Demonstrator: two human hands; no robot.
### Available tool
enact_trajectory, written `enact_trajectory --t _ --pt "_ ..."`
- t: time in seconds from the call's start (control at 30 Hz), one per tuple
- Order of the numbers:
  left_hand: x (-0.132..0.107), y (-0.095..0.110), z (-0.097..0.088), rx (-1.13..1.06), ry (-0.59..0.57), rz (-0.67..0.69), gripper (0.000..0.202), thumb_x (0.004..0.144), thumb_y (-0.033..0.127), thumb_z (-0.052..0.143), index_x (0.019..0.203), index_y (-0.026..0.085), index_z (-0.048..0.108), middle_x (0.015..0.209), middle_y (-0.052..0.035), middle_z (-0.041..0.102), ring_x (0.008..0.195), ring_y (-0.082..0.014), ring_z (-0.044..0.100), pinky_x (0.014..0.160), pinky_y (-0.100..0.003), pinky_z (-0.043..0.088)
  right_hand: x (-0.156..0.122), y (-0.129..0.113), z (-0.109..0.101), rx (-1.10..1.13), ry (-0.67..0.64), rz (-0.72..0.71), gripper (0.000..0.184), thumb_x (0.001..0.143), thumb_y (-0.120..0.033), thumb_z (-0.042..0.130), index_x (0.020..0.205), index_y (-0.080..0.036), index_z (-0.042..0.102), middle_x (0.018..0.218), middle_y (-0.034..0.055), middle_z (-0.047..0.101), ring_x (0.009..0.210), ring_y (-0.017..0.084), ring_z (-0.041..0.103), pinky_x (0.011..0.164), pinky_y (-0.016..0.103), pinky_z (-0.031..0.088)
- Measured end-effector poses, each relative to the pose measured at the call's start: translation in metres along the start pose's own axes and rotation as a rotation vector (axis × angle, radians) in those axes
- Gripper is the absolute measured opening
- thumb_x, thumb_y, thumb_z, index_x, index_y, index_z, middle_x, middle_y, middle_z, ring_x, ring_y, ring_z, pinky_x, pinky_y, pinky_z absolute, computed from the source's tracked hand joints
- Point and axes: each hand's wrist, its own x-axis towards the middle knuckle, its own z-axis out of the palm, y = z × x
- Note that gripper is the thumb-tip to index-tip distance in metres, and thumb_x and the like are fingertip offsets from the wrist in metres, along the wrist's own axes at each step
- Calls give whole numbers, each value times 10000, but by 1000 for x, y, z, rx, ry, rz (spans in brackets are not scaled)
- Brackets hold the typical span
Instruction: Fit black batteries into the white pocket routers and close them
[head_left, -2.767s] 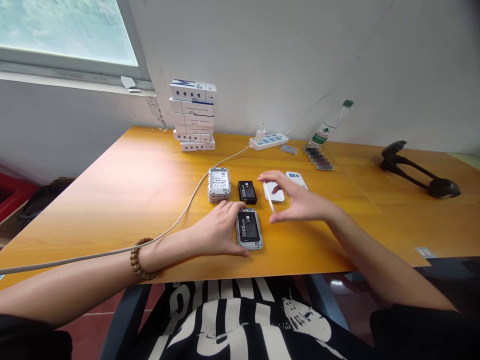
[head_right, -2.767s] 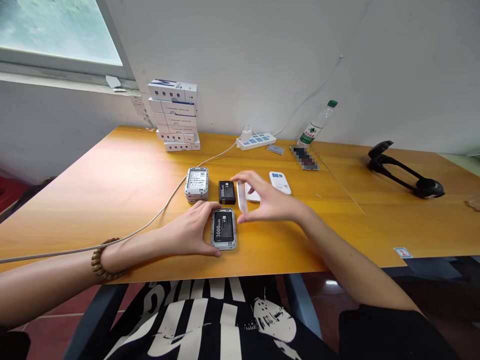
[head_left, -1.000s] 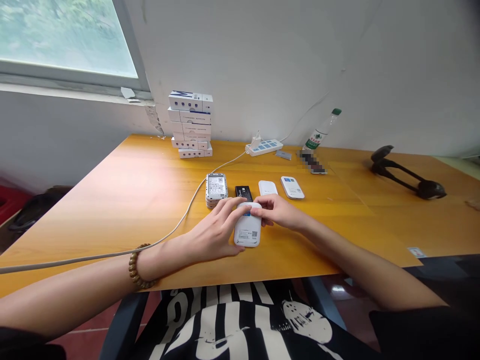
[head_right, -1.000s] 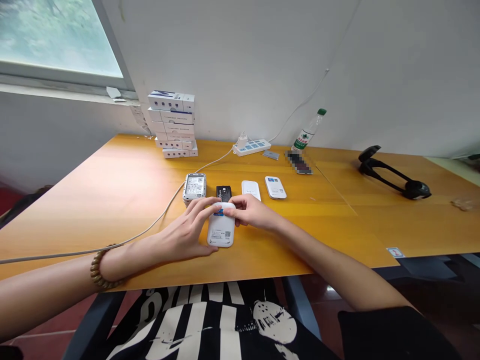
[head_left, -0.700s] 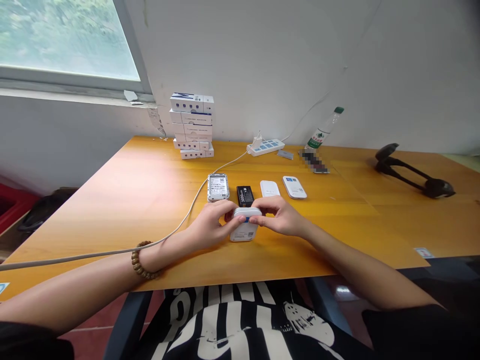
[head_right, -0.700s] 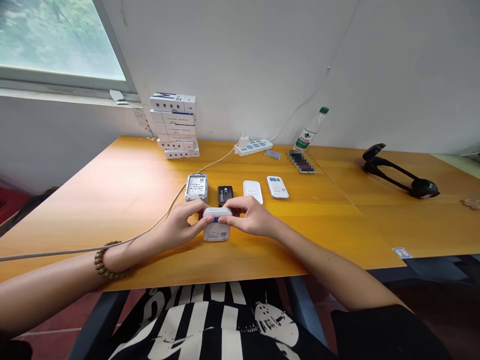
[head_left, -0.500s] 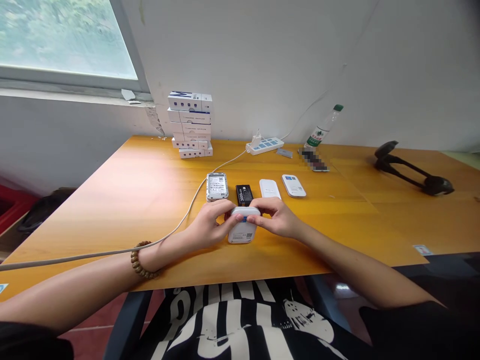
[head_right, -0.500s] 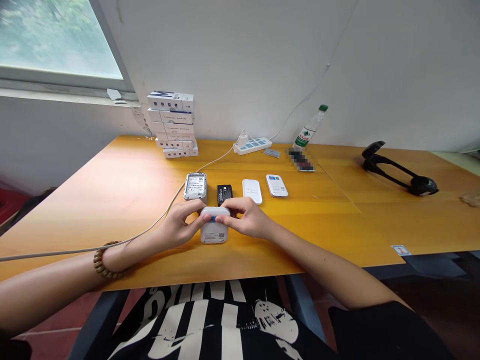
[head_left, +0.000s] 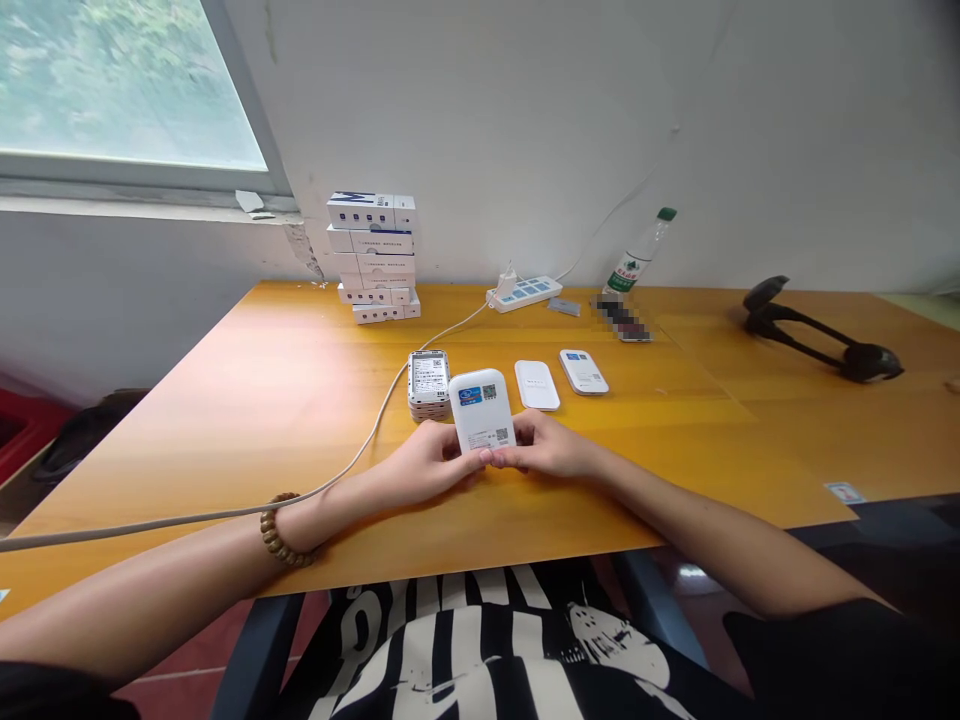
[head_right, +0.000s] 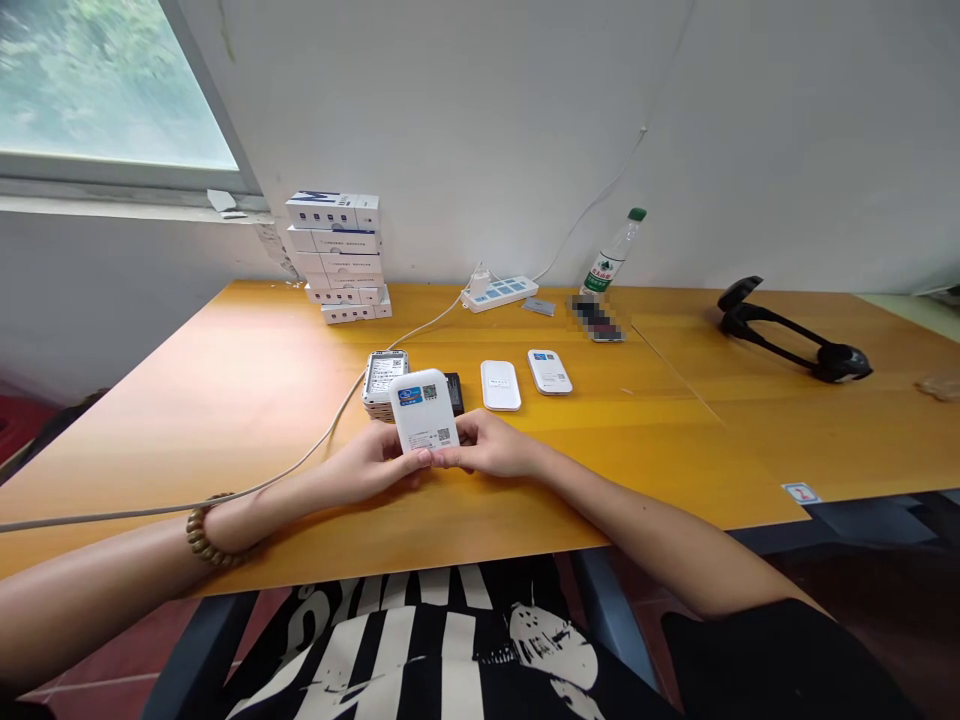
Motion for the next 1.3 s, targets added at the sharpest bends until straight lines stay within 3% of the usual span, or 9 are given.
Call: enact_trajectory --t 0.17,0.3,0.43,0.63,0.7,0.8,0.9,1.17,1.3 --pt "0 -2 -1 -20 48 -22 517 1004 652 610 836 168 680 595 7 573 511 -125 491 473 -247 361 2 2 2 -69 82 -37 500 895 -604 798 1194 -207 742 1017 71 758 848 212 701 749 355 597" --pt "-1 -2 -1 -75 37 -120 597 1000 720 576 822 157 670 607 -14 597 519 -129 520 501 -257 387 3 1 0 -122 372 -188 1053 748 -587 938 1618 -275 434 1525 167 594 1263 326 667 1003 481 599" --pt "-4 -4 5 -91 -89 -193 681 1000 779 524 822 140 675 643 -21 603 536 -117 482 511 -256 342 3 0 -1 53 314 -122 679 924 -592 778 1471 -245 576 1332 132 721 1182 298 723 971 458 627" --pt "-1 -2 7 -37 44 -237 755 956 862 451 714 163 608 612 -28 565 563 -136 469 537 -282 339 5 5 6 63 270 -83 514 950 -569 759 1340 -247 670 1176 97 766 1033 282 765 867 461 671" --pt "0 0 6 -8 58 -247 765 949 874 430 649 182 557 572 -23 533 533 -130 441 526 -289 313 4 5 5 -64 286 -161 560 970 -584 732 1425 -269 643 1334 121 708 1206 316 725 1003 522 640" --pt "1 1 7 11 87 -267 764 947 878 407 595 206 497 525 -10 490 490 -119 399 507 -293 275 -2 1 1 -434 285 -323 901 890 -617 826 1643 -294 453 1608 171 498 1519 399 486 1226 626 466" --pt "3 -2 10 26 102 -272 760 945 877 400 580 216 482 503 -5 483 472 -120 397 500 -291 278 -10 -7 0 -750 178 -383 1176 818 -626 892 1739 -261 257 1660 230 418 1571 438 387 1262 673 394" --pt "6 -7 16 49 115 -232 728 1004 795 395 587 210 507 509 -8 527 473 -129 446 502 -278 333 -18 -28 11 -1016 114 -324 1149 832 -389 877 1741 -162 213 1664 272 436 1569 460 393 1263 653 391" --pt "2 3 8 154 120 -66 565 1059 594 468 696 191 627 557 19 542 495 -119 441 500 -261 324 -21 -34 -40 -893 38 -220 1108 824 -324 814 1748 -199 216 1738 189 397 1613 390 379 1301 545 387"
